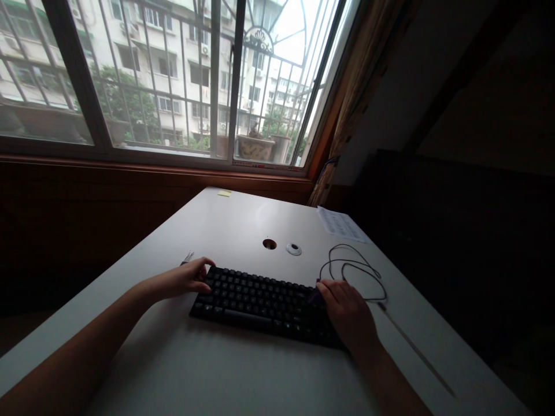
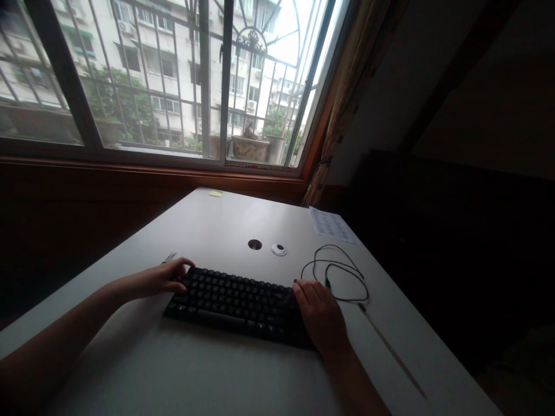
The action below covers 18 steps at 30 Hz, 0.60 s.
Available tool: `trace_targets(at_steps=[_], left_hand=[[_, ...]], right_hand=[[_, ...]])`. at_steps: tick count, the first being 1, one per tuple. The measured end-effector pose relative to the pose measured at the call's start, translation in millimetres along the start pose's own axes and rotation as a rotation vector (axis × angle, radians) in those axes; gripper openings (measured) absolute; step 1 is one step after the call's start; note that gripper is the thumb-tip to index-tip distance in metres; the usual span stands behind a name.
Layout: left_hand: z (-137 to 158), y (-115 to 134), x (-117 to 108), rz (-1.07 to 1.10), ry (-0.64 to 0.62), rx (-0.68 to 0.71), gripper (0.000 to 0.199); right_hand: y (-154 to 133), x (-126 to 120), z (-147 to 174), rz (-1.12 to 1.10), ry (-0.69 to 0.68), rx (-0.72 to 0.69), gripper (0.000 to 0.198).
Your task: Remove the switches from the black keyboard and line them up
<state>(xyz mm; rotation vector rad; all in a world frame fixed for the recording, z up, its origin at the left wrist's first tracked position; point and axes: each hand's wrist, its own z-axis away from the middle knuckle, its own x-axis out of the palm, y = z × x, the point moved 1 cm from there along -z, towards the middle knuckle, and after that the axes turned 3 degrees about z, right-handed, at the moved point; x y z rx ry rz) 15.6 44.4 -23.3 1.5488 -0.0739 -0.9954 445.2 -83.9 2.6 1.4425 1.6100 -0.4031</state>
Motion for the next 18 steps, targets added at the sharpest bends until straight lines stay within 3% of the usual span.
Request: trace_targets(at_steps=[7, 13, 18], left_hand=[[-5.1, -11.3, 0.6, 0.02, -0.001, 0.004, 0.059], [-5.7, -10.1, 0.0, -0.001, 0.001, 0.004, 0.058], [-3.0, -2.0, 0.5, -0.032, 0.0, -0.005, 0.059]], right_hand=[[-2.0, -2.6, 28.0, 0.071, 0.028, 0.053, 0.035], [-7.3, 9.1, 1.7, 0.098, -0.012, 0.048, 0.032], [7.5, 8.8, -16.1, 0.042, -0.02, 0.077, 0.033]])
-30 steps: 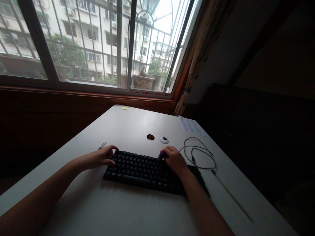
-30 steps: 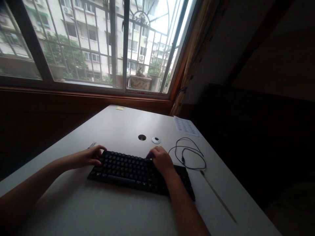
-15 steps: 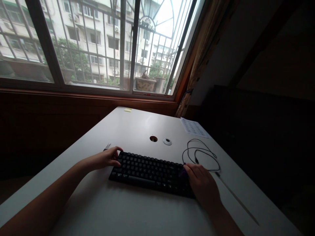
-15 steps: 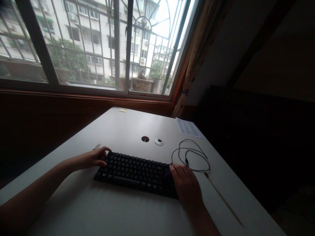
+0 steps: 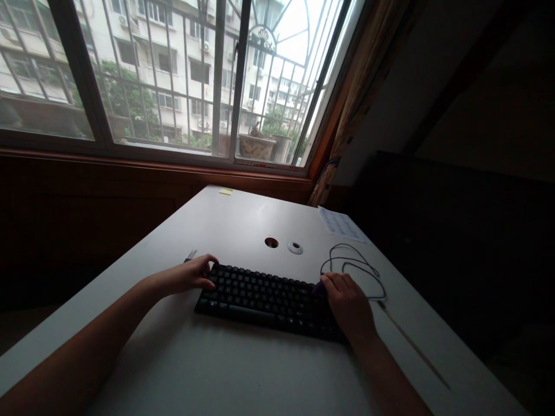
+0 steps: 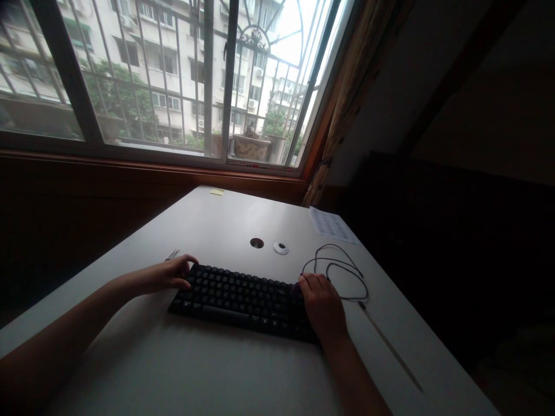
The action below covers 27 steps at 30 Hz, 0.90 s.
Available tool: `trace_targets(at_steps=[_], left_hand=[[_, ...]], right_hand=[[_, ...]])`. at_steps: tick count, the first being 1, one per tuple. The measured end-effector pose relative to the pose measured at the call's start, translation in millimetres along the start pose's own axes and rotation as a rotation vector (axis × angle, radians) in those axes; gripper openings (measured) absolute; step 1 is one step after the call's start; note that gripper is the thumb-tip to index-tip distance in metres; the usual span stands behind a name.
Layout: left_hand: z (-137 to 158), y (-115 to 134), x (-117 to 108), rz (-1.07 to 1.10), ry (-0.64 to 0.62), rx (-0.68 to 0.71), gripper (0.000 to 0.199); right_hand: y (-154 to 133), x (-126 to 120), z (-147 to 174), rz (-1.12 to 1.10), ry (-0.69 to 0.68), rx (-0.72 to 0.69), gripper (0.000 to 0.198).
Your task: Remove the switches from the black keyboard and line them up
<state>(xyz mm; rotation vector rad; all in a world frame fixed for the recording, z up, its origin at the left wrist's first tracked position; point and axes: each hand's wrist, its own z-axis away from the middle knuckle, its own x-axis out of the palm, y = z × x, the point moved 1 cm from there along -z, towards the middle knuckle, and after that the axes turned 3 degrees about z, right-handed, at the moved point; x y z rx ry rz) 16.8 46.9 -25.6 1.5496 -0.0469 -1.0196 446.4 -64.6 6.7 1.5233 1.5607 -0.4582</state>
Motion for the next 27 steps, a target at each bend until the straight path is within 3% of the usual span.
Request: trace_targets(at_steps=[3, 5, 8, 11, 17, 24, 27], left_hand=[[1.8, 4.9, -0.6, -0.002, -0.002, -0.007, 0.058], [2.4, 6.6, -1.3, 0.001, -0.001, -0.004, 0.058], [3.0, 8.0, -2.1, 0.003, -0.002, 0.0, 0.058], [3.7, 9.6, -1.9, 0.004, -0.003, -0.001, 0.057], [3.6, 7.8, -0.2, 0.024, -0.001, -0.015, 0.057], [1.7, 0.5, -1.2, 0.0, 0.001, -0.008, 0.058], [1.7, 0.5, -1.5, -0.003, 0.007, -0.003, 0.057]], right_hand=[[9.0, 4.4, -15.5, -0.14, 0.029, 0.078, 0.034], [6.9, 12.1, -27.5, -0.348, 0.018, 0.131, 0.034], [-7.6, 27.3, -41.4, -0.693, -0.085, 0.18, 0.033], [-22.7, 38.3, -47.3, -0.894, -0.202, 0.132, 0.033], [-26.9, 48.7, -46.9, -0.975, -0.218, 0.142, 0.035], [-30.5, 58.7, -41.6, -0.878, -0.068, 0.354, 0.022], [-29.0, 56.5, -38.9, -0.938, -0.05, 0.414, 0.015]])
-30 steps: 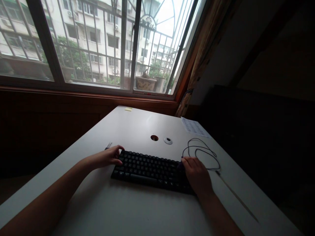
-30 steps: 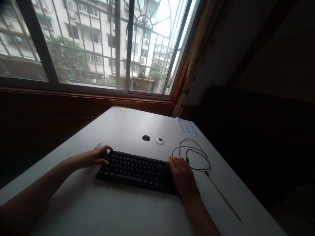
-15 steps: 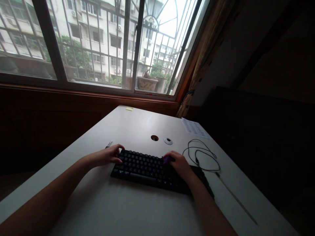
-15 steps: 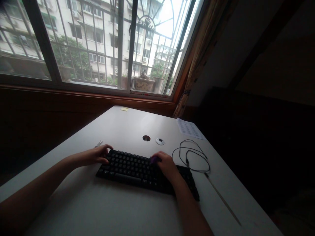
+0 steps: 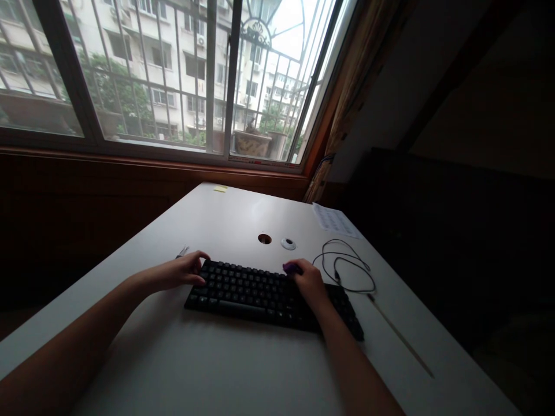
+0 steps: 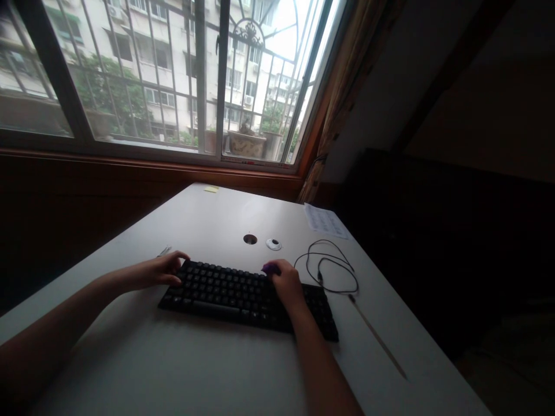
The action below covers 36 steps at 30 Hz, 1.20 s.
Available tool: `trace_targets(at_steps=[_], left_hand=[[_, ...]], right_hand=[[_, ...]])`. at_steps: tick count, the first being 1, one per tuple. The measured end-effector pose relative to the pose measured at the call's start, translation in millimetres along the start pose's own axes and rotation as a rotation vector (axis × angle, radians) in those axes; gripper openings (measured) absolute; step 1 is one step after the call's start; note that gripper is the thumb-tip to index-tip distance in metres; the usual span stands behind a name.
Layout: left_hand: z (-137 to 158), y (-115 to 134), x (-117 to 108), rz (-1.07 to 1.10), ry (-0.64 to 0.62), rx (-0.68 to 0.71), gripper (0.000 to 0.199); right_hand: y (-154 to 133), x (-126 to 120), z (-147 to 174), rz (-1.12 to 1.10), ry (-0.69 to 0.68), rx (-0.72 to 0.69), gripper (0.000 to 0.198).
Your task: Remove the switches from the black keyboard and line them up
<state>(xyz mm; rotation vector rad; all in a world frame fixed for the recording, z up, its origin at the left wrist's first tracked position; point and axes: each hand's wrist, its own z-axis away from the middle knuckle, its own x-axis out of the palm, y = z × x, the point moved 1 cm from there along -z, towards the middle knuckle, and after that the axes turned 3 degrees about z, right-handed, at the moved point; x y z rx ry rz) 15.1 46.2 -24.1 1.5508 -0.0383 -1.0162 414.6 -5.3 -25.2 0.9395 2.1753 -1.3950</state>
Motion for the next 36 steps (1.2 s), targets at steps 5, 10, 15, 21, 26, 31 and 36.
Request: trace_targets(at_steps=[5, 10, 15, 21, 26, 31, 36], left_hand=[[-3.1, -7.6, -0.6, 0.013, -0.015, 0.004, 0.056], [-6.7, -19.8, -1.5, 0.022, -0.031, 0.033, 0.057], [-4.0, -10.4, -1.6, 0.003, -0.026, 0.025, 0.057], [-1.0, -3.5, -1.4, -0.017, -0.014, 0.006, 0.055], [-4.1, -14.2, -1.5, 0.018, -0.025, 0.018, 0.056], [-3.3, -9.2, -2.1, -0.005, -0.019, 0.011, 0.057], [-0.4, -1.7, -2.4, -0.024, -0.005, -0.015, 0.056]], right_hand=[[-6.2, -4.9, 1.8, -0.096, -0.172, -0.068, 0.017], [-8.8, -2.2, 1.0, -0.042, -0.161, -0.081, 0.02], [-5.4, -1.2, 0.9, 0.043, -0.045, -0.012, 0.019], [-6.9, -8.6, 6.2, -0.046, -0.016, -0.053, 0.016], [-7.6, -6.4, 4.5, -0.023, -0.18, -0.033, 0.02], [-5.5, -1.1, 1.6, 0.036, -0.069, 0.047, 0.017], [-3.6, -10.8, 5.3, -0.093, -0.015, 0.066, 0.015]])
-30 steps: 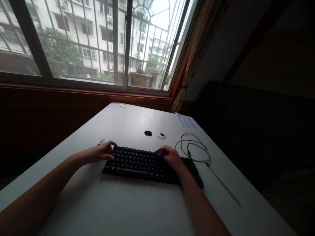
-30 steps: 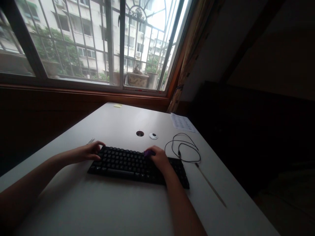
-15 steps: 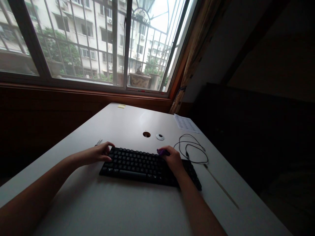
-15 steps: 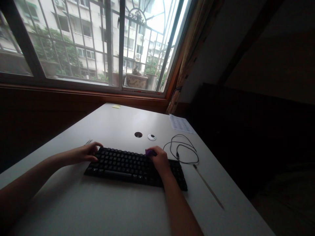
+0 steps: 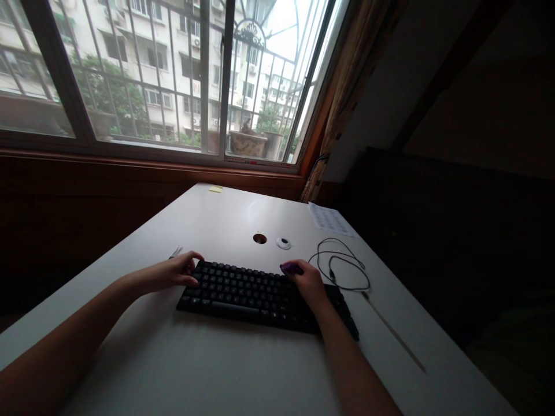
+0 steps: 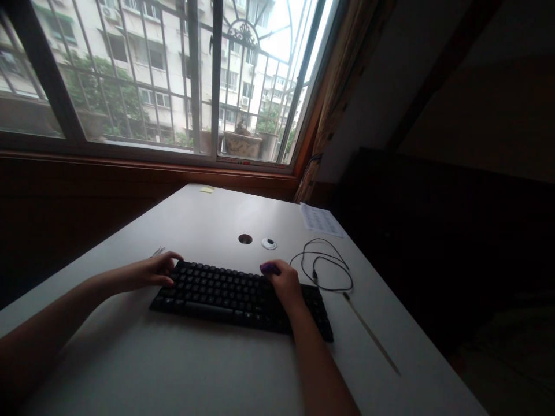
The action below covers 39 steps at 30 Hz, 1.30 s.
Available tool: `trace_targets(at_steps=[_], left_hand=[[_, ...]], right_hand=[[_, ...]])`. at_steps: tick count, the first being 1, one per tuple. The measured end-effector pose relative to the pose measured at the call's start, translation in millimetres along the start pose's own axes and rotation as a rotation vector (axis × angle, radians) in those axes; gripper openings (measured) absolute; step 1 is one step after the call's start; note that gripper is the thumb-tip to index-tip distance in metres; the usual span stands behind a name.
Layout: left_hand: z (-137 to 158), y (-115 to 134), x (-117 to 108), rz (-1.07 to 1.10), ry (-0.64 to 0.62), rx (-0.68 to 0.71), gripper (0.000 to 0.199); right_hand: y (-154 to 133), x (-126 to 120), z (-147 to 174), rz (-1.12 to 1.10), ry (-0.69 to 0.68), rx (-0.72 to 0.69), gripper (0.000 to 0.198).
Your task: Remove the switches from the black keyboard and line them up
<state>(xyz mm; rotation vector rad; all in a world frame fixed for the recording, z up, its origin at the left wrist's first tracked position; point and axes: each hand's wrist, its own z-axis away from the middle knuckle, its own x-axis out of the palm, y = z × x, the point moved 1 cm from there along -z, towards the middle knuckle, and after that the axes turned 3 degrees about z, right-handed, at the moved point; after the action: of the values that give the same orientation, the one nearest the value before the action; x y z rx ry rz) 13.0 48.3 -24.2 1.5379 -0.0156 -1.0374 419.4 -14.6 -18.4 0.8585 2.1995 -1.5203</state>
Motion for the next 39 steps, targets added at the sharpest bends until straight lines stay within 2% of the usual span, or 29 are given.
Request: trace_targets(at_steps=[6, 10, 15, 19, 22, 25, 27, 34, 39], left_hand=[[-0.2, -4.3, -0.1, 0.02, -0.011, 0.007, 0.057], [-1.1, -7.0, 0.7, 0.035, -0.008, 0.006, 0.057], [-0.9, -6.1, 1.4, 0.027, -0.006, 0.005, 0.056], [0.2, -2.9, 1.2, 0.022, -0.004, 0.007, 0.055], [0.7, -0.3, 0.9, 0.037, -0.002, 0.004, 0.056], [1.1, 1.9, 0.5, 0.043, 0.0, -0.011, 0.057], [1.4, 2.6, 0.2, 0.044, -0.001, -0.015, 0.058], [0.9, -3.7, -0.2, 0.06, -0.013, -0.003, 0.055], [1.1, -8.0, -0.5, 0.08, -0.016, 0.006, 0.056]], right_hand=[[-0.7, -12.6, 7.1, 0.079, -0.17, -0.104, 0.028], [2.4, -7.3, 3.4, 0.108, -0.134, -0.036, 0.028], [9.5, 1.1, -3.8, 0.213, -0.023, 0.065, 0.016], [12.2, -4.4, -1.1, 0.095, 0.058, 0.093, 0.018], [10.9, -12.0, 3.4, 0.011, 0.004, 0.093, 0.018], [7.9, -14.8, 6.1, 0.02, -0.107, 0.024, 0.02], [6.7, -12.8, 6.2, 0.036, -0.135, -0.001, 0.024], [8.6, -5.0, 2.4, 0.181, 0.052, 0.05, 0.017], [7.1, -21.5, 7.1, 0.081, -0.008, 0.028, 0.017]])
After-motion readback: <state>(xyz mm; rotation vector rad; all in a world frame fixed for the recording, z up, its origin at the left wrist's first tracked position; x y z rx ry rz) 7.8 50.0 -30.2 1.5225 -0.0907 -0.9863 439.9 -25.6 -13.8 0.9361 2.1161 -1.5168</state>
